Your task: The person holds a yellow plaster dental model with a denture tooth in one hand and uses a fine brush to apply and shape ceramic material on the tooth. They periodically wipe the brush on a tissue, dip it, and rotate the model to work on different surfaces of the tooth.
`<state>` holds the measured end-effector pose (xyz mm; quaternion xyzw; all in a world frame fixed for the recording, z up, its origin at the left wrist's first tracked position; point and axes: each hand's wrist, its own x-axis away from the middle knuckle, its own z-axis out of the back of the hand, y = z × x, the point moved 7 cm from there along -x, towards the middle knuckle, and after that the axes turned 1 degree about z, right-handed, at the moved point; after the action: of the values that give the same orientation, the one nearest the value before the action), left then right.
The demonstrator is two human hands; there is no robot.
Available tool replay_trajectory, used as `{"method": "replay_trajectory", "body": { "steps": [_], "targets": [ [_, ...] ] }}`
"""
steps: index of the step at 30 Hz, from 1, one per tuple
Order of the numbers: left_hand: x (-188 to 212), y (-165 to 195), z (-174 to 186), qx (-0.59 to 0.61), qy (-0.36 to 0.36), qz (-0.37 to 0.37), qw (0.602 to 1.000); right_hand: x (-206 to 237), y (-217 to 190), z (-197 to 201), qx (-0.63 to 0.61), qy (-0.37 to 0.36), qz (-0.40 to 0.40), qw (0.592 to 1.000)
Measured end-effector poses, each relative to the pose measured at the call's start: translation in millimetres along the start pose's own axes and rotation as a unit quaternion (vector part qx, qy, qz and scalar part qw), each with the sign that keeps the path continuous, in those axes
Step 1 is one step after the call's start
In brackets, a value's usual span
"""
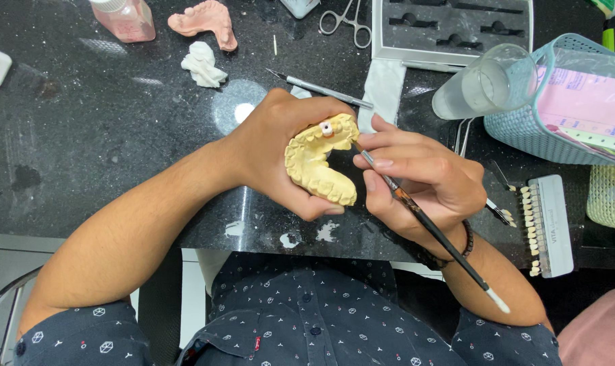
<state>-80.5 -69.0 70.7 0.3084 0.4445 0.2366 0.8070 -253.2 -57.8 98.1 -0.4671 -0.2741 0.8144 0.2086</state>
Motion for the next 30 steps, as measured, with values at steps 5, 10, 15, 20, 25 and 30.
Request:
{"method": "replay_trajectory", "body": {
  "steps": [5,10,15,20,25,30],
  "targets": [
    [1.0,-3.0,-3.9,-0.005,-0.008,0.019,1.0,5.4,0.6,-1.6,0.028,-0.001,-0.006,1.0],
    [1.5,-2.4,-10.9,-0.024,-0.01,0.018,0.999,9.0,5.8,-1.8,-0.037,-0.008,-0.034,0.999],
    [1.7,-2.4,-10.9,-0.046,0.0,0.011,0.999,8.8,5.0,-3.0,-0.021,-0.023,-0.019,0.999],
    [2.3,-3.2,-12.4,-0.052,0.001,0.015,0.999,8.0,4.7,-3.0,-0.01,-0.026,-0.015,0.999],
    [2.8,-4.2,-14.1,-0.062,-0.003,0.014,0.998,8.1,4.1,-4.1,0.006,-0.027,-0.02,0.999],
    [2.1,-3.8,-13.7,-0.064,0.004,0.008,0.998,6.0,3.8,-4.5,0.001,-0.021,-0.008,1.0]
  ]
}}
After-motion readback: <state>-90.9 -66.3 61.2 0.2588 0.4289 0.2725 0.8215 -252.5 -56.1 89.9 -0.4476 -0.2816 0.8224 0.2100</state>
